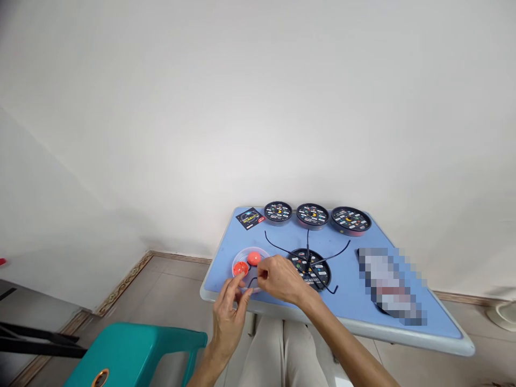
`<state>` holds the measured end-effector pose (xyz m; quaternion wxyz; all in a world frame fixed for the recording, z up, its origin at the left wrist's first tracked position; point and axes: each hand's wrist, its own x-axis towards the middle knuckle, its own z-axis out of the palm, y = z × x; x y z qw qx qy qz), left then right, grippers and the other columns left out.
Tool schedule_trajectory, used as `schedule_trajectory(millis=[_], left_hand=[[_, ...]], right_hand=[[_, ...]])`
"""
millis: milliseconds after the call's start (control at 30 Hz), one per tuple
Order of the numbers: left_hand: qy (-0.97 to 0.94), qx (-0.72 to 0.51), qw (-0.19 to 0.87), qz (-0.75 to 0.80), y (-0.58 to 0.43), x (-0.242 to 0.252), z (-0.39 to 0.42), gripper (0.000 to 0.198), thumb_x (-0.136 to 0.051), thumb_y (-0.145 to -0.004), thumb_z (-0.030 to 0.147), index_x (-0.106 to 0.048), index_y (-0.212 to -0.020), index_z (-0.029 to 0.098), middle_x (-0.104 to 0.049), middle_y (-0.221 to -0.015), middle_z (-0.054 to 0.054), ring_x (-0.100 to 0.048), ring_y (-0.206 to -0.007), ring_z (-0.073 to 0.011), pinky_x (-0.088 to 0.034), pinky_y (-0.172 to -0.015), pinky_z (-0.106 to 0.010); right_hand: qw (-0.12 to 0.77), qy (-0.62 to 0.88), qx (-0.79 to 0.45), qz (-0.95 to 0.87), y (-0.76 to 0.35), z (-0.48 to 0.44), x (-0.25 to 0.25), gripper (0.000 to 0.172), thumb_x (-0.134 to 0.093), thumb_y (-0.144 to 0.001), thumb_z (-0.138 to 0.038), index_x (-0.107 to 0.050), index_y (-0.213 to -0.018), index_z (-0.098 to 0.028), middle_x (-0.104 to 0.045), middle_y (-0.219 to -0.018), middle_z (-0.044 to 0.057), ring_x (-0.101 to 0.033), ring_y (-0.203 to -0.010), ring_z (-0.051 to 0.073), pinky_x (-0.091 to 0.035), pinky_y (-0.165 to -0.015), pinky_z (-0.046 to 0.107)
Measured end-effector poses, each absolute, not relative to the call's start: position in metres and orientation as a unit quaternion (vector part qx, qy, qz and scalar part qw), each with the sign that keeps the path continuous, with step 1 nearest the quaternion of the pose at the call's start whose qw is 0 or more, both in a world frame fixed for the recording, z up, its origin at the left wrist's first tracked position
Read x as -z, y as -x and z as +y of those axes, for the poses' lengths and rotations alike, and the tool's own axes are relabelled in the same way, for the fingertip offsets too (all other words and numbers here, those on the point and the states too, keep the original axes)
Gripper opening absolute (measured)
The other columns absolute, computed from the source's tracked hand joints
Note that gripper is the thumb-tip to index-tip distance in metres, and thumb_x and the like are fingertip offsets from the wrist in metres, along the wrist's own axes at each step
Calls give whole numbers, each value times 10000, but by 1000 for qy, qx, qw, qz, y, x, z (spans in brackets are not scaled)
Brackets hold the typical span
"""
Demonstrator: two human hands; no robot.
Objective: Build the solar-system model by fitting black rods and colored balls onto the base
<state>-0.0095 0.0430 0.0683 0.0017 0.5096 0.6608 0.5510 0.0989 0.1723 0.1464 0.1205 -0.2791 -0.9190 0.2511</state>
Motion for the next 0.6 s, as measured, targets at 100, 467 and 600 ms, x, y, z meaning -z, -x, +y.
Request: schedule_trajectory(millis=[100,467,600], left_hand=[[-519,-578,6,629,2,-76,46,257,-472,-943,314,-688,-1015,195,-682,-920,-81,-657,-773,-161,-564,-686,-270],[-325,-645,312,617,-21,-91,52,460,-609,-774,597,-645,-715,142,-480,-533,44,-386,-345,-48,-351,-327,-184],[-383,-600,340,615,-17,-95,52,408,-583,-817,542,-678,-786,146,-534,-604,24,-404,-354,-49,-345,-331,-190]], right_hand=[[140,285,-315,-894,-110,161,-145,160,-530,-706,-146,-619,-576,-175,-579,-547,-18,-453,-525,110,-281,-523,235],[341,262,-503,-749,-137,127,-117,305,-539,-863,-482,-686,-916,-220,-653,-779,44,-586,-713,186,-474,-660,290],[390,322,-474,-721,-138,128,-111,349,-502,-875,-495,-683,-775,-214,-621,-687,38,-558,-613,170,-451,-562,271]])
